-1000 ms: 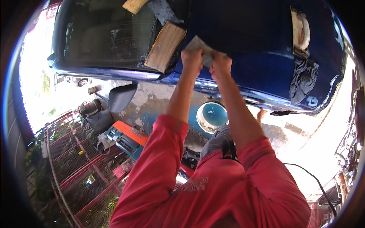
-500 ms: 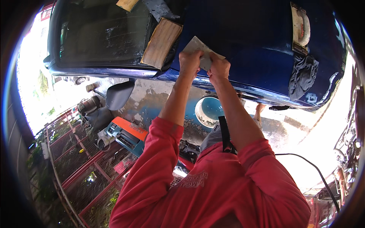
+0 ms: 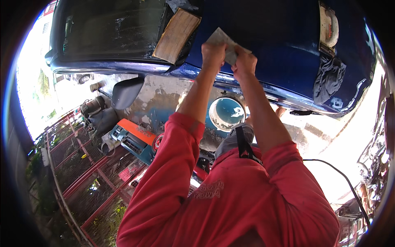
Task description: The person sands the hood of a blue car using a sanding block and sandpaper, repeatedly dipping the sandpaper into a bucket of water and wiping the surface with a cloth. The person works on multiple areas of the hood, switching between sanding and wiping.
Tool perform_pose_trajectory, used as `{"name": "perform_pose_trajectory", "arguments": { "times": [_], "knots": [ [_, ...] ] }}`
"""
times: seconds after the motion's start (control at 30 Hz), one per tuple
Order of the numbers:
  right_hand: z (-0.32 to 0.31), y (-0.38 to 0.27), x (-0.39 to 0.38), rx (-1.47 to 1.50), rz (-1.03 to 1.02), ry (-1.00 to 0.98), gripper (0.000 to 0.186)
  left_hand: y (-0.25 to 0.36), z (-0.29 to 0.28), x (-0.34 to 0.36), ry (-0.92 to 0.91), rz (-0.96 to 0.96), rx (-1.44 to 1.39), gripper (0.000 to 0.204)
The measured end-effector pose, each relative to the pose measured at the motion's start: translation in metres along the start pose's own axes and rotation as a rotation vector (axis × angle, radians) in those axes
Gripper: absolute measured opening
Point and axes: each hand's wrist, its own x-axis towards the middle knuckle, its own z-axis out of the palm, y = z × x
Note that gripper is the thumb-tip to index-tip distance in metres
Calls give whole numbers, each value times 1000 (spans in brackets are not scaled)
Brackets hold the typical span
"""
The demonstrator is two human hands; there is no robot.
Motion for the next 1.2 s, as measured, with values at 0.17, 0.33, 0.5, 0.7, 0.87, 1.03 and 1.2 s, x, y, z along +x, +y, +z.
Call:
{"name": "perform_pose_trajectory", "arguments": {
  "times": [0.17, 0.33, 0.5, 0.7, 0.87, 1.03, 1.2],
  "knots": [
    [4, -9, 3, -78, 47, 28, 19, 2, 6, 1, 25, -1, -139, 19],
    [-1, -35, -1, 42, -153, 48, 23, 8, 17, -2, -64, 25, 97, 12],
    [9, 2, -19, -39, 32, 13, 26, -4, -5, -8, 46, 55, -258, 16],
    [13, -18, 13, -65, -57, 20, 17, 6, 3, 5, -86, 112, -71, 15],
    [-20, 30, -20, -177, 30, 3, 18, -36, -20, -28, 101, -3, -155, 10],
    [-8, 9, 9, -138, -94, -48, 17, -16, -1, -10, 38, 57, -277, 15],
    [-10, -33, 27, -41, -46, -52, 20, -2, 23, -1, -85, -35, -115, 19]
  ]
}}
